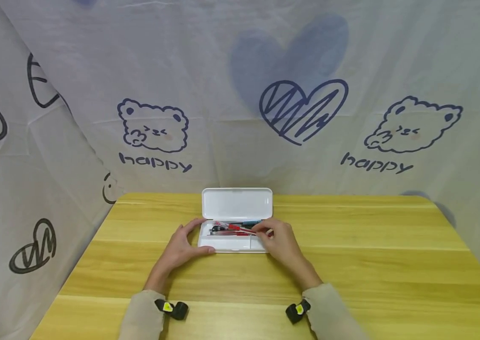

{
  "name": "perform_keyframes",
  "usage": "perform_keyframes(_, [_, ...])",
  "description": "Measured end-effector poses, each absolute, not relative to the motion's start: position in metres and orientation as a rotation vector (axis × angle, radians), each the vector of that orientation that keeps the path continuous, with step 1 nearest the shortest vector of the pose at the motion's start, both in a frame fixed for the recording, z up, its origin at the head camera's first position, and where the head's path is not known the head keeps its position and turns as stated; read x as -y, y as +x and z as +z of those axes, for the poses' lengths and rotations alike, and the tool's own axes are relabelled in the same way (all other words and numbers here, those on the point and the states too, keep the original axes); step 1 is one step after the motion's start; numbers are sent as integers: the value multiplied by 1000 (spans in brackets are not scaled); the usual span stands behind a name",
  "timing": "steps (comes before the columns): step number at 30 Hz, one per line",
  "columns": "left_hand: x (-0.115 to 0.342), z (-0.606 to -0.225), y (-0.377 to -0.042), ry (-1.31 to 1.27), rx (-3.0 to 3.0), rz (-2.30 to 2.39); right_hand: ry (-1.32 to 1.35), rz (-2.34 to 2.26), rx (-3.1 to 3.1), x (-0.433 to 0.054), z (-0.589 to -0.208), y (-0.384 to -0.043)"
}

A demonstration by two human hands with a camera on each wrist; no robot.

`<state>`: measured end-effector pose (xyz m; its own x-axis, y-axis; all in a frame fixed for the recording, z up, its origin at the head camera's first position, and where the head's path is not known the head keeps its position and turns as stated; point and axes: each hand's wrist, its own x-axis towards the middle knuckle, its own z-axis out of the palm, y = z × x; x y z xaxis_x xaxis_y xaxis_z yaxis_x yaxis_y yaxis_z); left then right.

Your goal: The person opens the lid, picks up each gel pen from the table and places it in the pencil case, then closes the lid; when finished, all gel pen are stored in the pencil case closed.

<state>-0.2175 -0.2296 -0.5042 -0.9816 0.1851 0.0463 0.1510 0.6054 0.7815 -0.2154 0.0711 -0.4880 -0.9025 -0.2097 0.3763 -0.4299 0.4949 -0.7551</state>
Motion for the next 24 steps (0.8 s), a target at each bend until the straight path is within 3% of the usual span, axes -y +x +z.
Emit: perform_keyframes(24, [229, -505, -218, 303, -2783, 1342, 619, 1046, 2624, -54, -487, -218])
